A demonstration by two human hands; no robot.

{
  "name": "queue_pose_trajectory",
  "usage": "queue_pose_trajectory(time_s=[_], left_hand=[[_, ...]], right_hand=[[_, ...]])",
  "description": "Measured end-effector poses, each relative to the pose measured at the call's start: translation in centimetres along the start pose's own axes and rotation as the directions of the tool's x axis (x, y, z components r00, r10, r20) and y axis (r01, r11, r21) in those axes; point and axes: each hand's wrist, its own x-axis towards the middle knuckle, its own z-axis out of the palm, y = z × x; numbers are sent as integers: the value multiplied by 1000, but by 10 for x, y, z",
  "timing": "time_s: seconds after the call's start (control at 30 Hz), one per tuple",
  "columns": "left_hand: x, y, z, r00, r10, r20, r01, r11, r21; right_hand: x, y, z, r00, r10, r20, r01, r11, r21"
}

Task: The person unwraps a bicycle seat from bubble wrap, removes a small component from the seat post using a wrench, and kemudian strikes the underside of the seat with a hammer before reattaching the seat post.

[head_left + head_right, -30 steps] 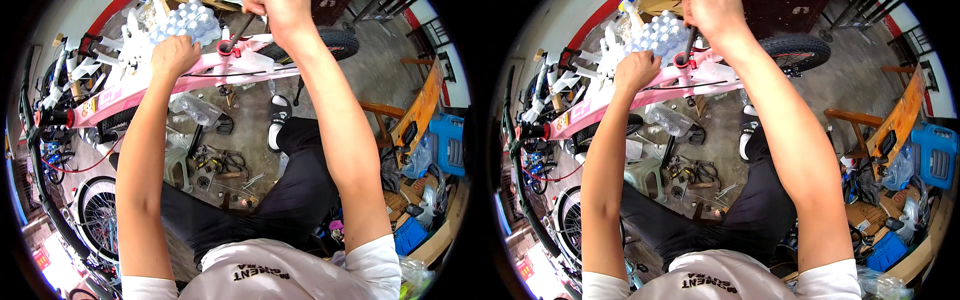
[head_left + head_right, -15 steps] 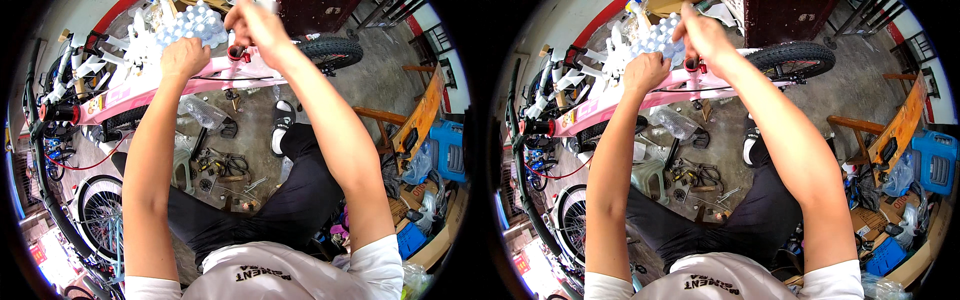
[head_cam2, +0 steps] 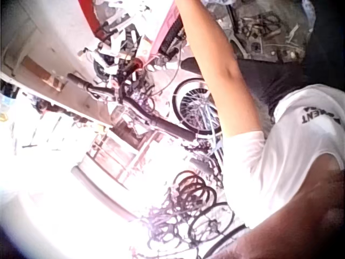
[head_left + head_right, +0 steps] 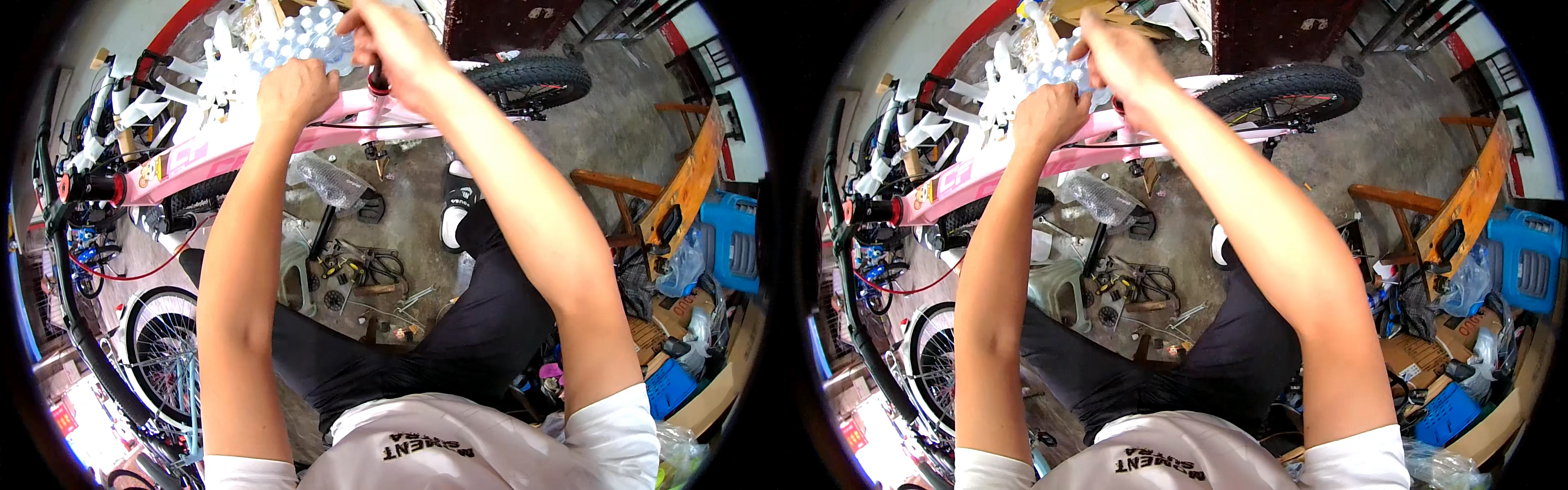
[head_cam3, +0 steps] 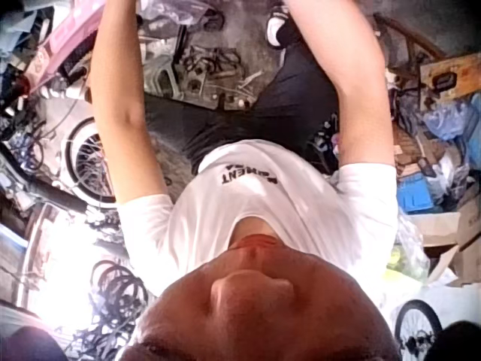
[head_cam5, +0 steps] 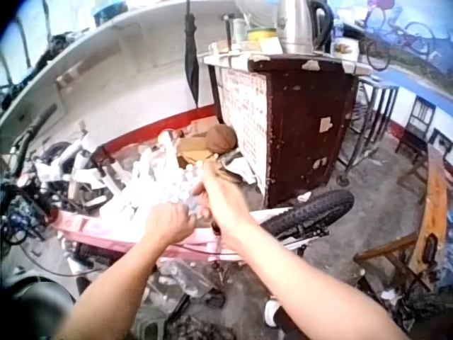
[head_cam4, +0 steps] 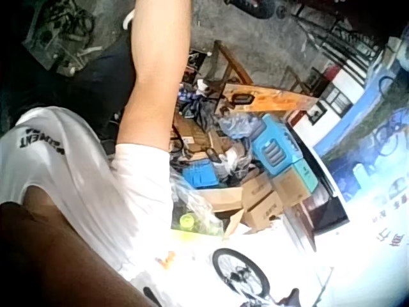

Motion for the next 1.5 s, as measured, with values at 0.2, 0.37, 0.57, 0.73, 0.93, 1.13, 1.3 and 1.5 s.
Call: queue_pose_trajectory(time_s=[0.2,0.37,0.57,0.73,0.93,1.13,1.3,1.5], left_hand=[[2,-1,6,998,40,-46,-39,999,10],[4,3,2,998,52,-46,-52,999,1],[1,-5,10,999,2,-35,-3,1000,-17],[3,4,5,996,55,-75,-54,998,15],[-2,-5,2,997,-3,-80,2,1000,-10],[4,6,4,995,36,-92,-38,999,-19],[7,-2,15,992,22,-124,-22,1000,-1],[3,0,11,996,25,-86,-28,999,-42]], right_hand=[[-25,-98,-10,972,-226,-63,235,939,252],[3,11,-3,999,-46,-14,46,998,39],[-40,-110,16,980,-148,-136,166,977,133],[-32,-84,16,950,12,-312,15,996,84],[-3,-44,20,974,117,-194,-75,974,214],[-14,-92,-11,944,-267,-195,311,918,246],[12,8,8,986,-94,-136,105,992,71],[-14,-98,-2,933,-192,-304,263,941,212]])
